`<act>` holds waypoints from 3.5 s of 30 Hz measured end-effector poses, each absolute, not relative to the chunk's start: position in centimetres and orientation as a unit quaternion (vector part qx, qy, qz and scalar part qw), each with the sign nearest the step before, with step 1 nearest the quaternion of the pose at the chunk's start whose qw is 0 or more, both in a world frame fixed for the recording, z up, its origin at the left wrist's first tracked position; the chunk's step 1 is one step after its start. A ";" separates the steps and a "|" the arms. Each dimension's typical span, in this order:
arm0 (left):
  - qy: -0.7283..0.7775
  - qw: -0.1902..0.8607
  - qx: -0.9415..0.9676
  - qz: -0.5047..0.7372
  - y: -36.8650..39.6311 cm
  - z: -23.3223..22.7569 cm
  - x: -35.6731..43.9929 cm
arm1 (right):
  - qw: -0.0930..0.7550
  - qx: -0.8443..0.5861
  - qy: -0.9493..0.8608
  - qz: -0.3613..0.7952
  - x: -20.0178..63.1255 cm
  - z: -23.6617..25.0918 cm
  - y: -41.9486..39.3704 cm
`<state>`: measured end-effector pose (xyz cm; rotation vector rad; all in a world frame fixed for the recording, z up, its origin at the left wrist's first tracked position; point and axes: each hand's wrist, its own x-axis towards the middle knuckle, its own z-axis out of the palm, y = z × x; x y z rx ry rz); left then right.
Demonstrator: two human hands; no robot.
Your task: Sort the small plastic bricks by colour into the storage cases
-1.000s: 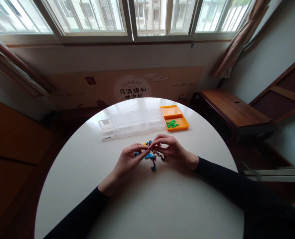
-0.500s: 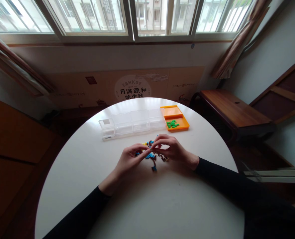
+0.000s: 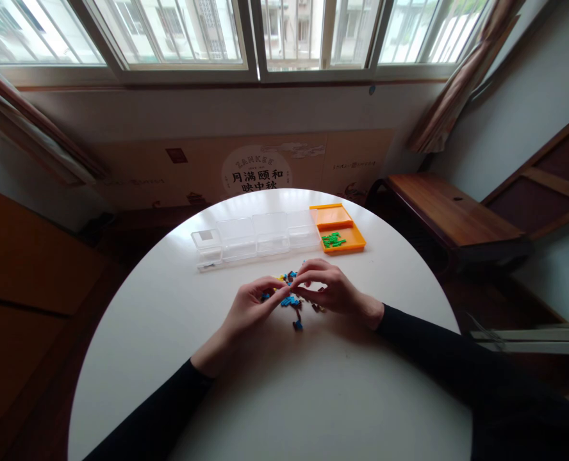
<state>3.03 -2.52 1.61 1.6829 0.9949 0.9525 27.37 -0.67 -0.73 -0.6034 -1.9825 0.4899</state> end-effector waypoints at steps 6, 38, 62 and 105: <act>0.399 0.454 0.693 0.393 -2.4 1.3 3.0 | 0.484 -0.254 -0.814 0.196 27.4 -0.7 -0.7; 0.405 0.205 0.804 0.383 -2.2 1.0 2.0 | 0.537 -0.455 -0.703 0.105 31.5 -0.2 1.7; 0.428 0.268 0.763 0.403 -2.5 1.0 2.1 | 0.513 -0.481 -0.704 0.097 33.4 -0.9 2.9; 0.415 0.380 0.722 0.402 -2.7 0.6 2.7 | 0.443 -0.244 -0.854 0.123 27.6 0.1 -0.7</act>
